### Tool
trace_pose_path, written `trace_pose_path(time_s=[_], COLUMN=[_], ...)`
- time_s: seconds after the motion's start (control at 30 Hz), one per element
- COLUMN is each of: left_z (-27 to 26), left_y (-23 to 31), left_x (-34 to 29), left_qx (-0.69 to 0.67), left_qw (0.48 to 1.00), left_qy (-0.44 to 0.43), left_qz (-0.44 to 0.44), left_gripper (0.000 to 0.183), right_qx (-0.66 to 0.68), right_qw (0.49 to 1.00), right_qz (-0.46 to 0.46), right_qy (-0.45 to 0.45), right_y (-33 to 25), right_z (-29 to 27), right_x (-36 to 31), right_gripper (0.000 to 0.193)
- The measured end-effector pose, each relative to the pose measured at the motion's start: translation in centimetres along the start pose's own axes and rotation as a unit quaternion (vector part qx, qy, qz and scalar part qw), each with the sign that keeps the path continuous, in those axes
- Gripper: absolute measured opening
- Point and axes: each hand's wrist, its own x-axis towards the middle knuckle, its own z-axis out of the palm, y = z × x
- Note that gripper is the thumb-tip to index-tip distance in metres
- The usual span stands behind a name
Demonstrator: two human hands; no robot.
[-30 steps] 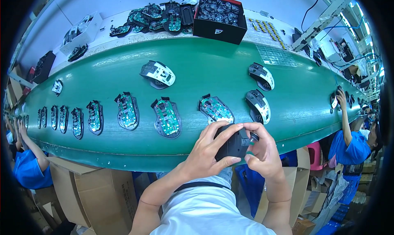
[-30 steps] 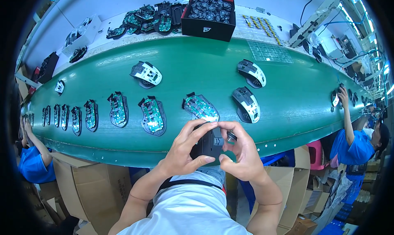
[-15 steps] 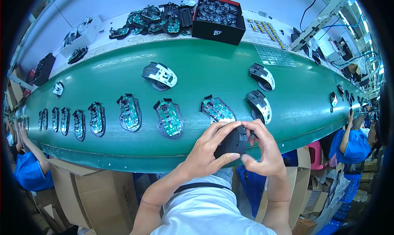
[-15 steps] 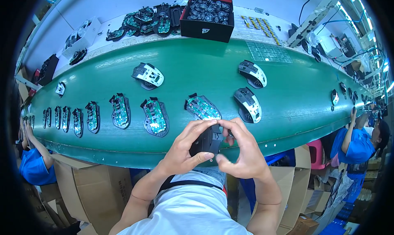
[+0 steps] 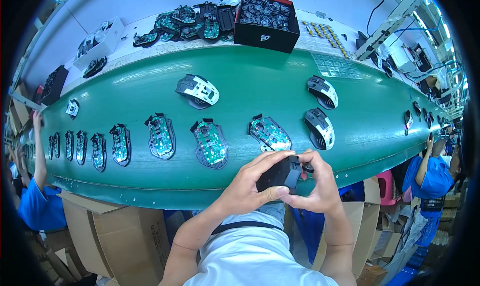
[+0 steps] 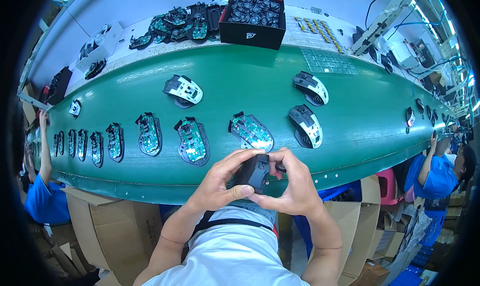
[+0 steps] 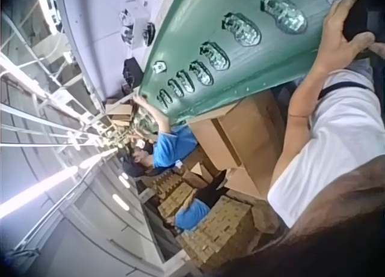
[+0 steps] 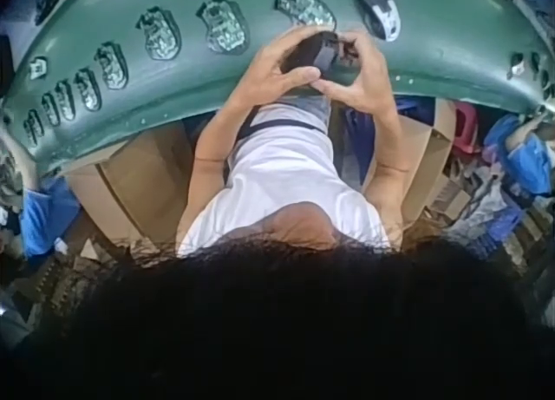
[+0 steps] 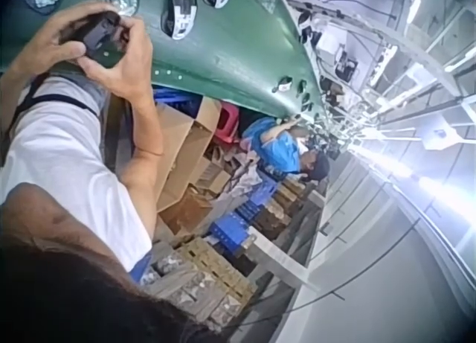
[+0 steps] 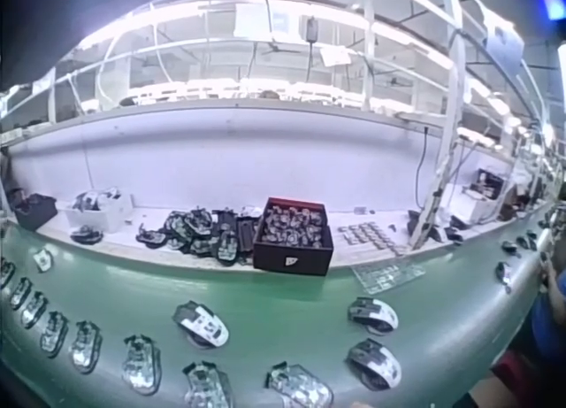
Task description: The person assembles computer mice along a conveyor belt by attaching wires into mouse shells, snapping upper shells onto circuit board bases, and inserting scroll wheels into mouse bases by hand.
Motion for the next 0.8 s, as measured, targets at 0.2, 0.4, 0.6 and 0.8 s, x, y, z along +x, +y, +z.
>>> trace_pose_path(time_s=[0.2,0.4,0.6,0.8], left_z=[0.5,1.0,0.6,-0.5], left_y=[-1.3,-2.0,-2.3,-1.7], left_x=[-0.2,0.0,-0.4,-1.2], left_qx=[-0.017,-0.08,-0.041,-0.053], left_qw=[0.999,0.996,0.997,0.998], left_qy=[0.024,0.035,0.027,-0.037], left_qz=[0.026,0.004,0.054,0.012], left_gripper=[0.069,0.07,0.07,0.12], right_qx=[0.067,0.066,0.06,-0.123], right_qw=[0.997,0.996,0.995,0.974], right_qz=[0.02,0.017,-0.025,-0.187], right_qy=[-0.019,-0.06,-0.069,-0.02], right_y=[0.2,1.3,0.9,-1.1], right_z=[-0.3,-1.3,-1.4,-1.8], right_x=[0.5,1.0,1.2,0.8], right_gripper=[0.067,0.065,0.064,0.071])
